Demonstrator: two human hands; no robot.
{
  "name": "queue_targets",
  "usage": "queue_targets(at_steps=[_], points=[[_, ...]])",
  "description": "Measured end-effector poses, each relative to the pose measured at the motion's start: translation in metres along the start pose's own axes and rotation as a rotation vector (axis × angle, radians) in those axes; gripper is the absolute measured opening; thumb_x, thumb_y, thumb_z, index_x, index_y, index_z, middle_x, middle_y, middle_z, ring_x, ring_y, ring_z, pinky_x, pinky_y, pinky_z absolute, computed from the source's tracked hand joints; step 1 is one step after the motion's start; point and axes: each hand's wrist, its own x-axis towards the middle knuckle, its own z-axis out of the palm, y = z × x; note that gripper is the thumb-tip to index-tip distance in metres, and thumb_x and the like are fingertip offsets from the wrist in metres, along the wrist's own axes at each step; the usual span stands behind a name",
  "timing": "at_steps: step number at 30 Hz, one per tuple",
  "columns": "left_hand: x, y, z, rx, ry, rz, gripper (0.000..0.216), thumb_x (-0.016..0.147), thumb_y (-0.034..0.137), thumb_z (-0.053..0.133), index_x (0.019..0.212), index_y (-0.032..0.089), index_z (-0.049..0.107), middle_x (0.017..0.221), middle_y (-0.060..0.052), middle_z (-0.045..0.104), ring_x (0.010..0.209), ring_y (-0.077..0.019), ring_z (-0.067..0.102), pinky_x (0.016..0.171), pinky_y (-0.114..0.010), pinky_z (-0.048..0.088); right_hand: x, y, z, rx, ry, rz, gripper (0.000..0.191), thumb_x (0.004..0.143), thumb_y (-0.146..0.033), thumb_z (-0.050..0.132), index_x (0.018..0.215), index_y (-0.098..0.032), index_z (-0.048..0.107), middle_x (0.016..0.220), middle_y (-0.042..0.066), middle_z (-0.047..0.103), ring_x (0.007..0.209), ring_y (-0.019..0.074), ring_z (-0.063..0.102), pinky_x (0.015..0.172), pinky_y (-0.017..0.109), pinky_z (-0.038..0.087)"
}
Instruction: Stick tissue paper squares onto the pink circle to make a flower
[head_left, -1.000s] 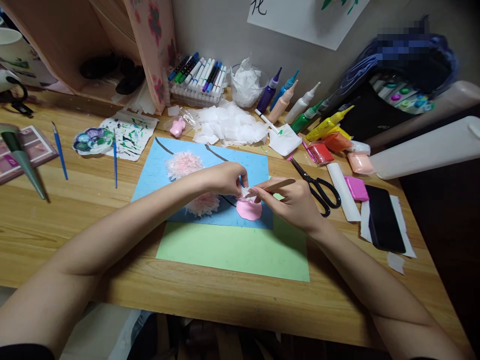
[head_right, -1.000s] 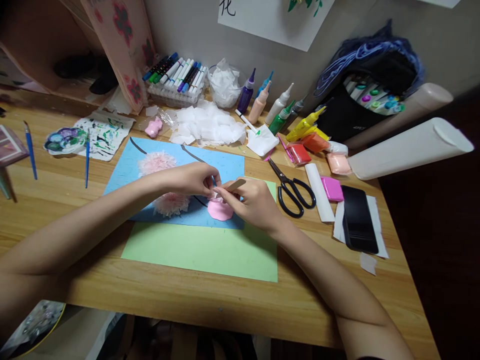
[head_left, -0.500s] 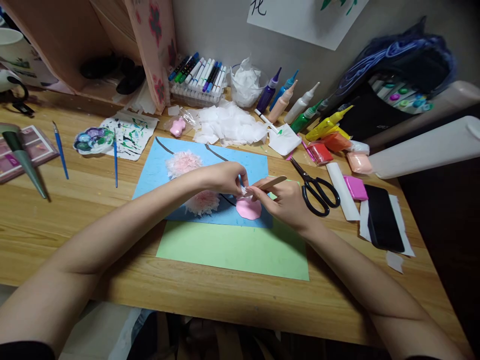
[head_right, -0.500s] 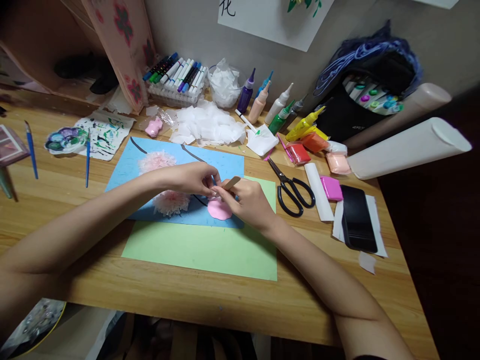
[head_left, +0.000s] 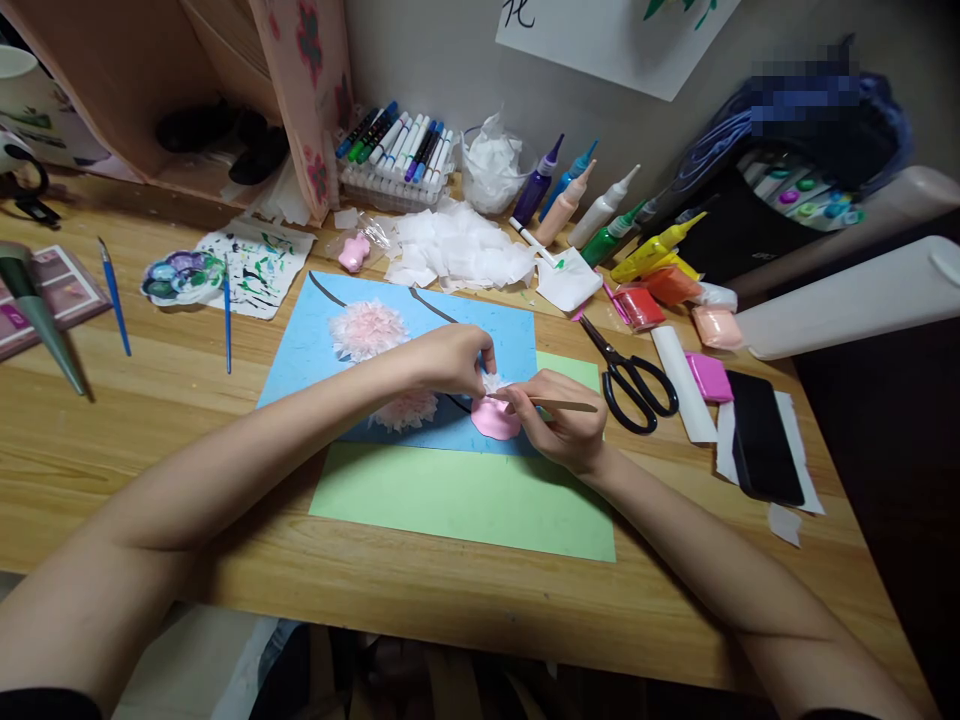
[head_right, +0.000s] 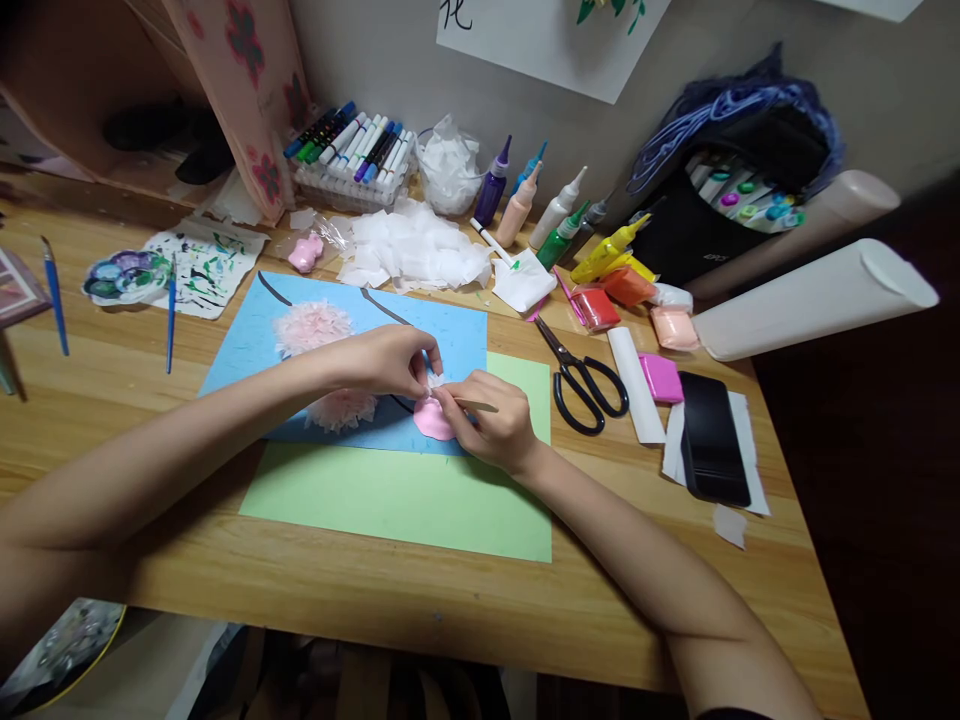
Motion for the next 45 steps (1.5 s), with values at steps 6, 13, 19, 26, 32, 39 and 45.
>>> queue_targets(at_steps=[6, 13, 19, 26, 32, 39, 45], points=[[0.0, 0.002, -0.001, 0.021, 0.007, -0.001, 0.035, 0.057, 0.021, 0.064, 0.092, 0.016, 0.065, 0.08, -0.002, 0.07, 0.072, -0.0156, 0.061, 0.059, -0.022, 0.04, 0.002, -0.001, -0.002, -0.021, 0.042, -0.014, 0.02, 0.085, -0.012, 0.052, 0.072, -0.02, 0.065, 0.056, 0.003, 0.066, 0.048, 0.0136, 0.055, 0.047, 0.027, 0.043], [0.001, -0.001, -0.005, -0.032, -0.073, -0.005, 0.037, 0.061, 0.025, 0.062, 0.096, 0.015, 0.064, 0.082, -0.003, 0.071, 0.071, -0.0143, 0.061, 0.06, -0.021, 0.04, 0.004, 0.0, -0.001, -0.017, -0.017, -0.018, 0.02, 0.086, -0.013, 0.051, 0.075, -0.02, 0.066, 0.057, 0.002, 0.066, 0.05, 0.0137, 0.057, 0.05, 0.027, 0.045], [0.002, -0.001, -0.007, -0.055, -0.098, -0.001, 0.034, 0.064, 0.023, 0.058, 0.096, 0.014, 0.065, 0.078, -0.004, 0.07, 0.068, -0.0136, 0.06, 0.058, -0.021, 0.04, 0.008, 0.0, 0.001, 0.011, -0.078, 0.133, 0.021, 0.087, -0.016, 0.05, 0.072, -0.018, 0.065, 0.06, 0.004, 0.067, 0.055, 0.0154, 0.061, 0.053, 0.027, 0.047], [0.003, -0.002, -0.007, -0.099, -0.099, -0.01, 0.034, 0.063, 0.021, 0.058, 0.095, 0.014, 0.064, 0.078, -0.004, 0.071, 0.069, -0.0144, 0.061, 0.056, -0.021, 0.041, 0.007, -0.002, 0.0, 0.031, -0.011, 0.075, 0.021, 0.086, -0.013, 0.05, 0.071, -0.017, 0.065, 0.055, 0.003, 0.064, 0.05, 0.0145, 0.057, 0.049, 0.027, 0.044], [0.002, -0.002, -0.007, -0.125, -0.105, -0.013, 0.034, 0.063, 0.017, 0.057, 0.096, 0.012, 0.064, 0.077, -0.005, 0.071, 0.069, -0.0148, 0.063, 0.056, -0.021, 0.043, 0.004, -0.002, -0.001, 0.034, 0.058, 0.034, 0.02, 0.084, -0.011, 0.051, 0.072, -0.018, 0.065, 0.055, 0.003, 0.063, 0.049, 0.0141, 0.056, 0.048, 0.027, 0.043], [-0.005, 0.001, -0.024, -0.311, -0.078, -0.078, 0.021, 0.076, 0.02, 0.052, 0.092, 0.011, 0.061, 0.081, -0.008, 0.07, 0.068, -0.0135, 0.065, 0.061, -0.022, 0.048, -0.005, 0.005, 0.001, 0.262, 0.164, 0.186, 0.023, 0.088, -0.012, 0.046, 0.076, -0.017, 0.065, 0.057, 0.002, 0.062, 0.052, 0.0134, 0.056, 0.052, 0.027, 0.044], [-0.022, -0.009, -0.069, -0.268, 0.156, -0.14, 0.023, 0.079, 0.03, 0.052, 0.088, 0.011, 0.062, 0.083, -0.009, 0.07, 0.067, -0.0143, 0.064, 0.062, -0.025, 0.048, -0.005, 0.008, 0.002, 0.329, 0.052, 0.094, 0.024, 0.088, -0.012, 0.045, 0.077, -0.016, 0.065, 0.057, 0.003, 0.061, 0.053, 0.0141, 0.054, 0.05, 0.028, 0.043]])
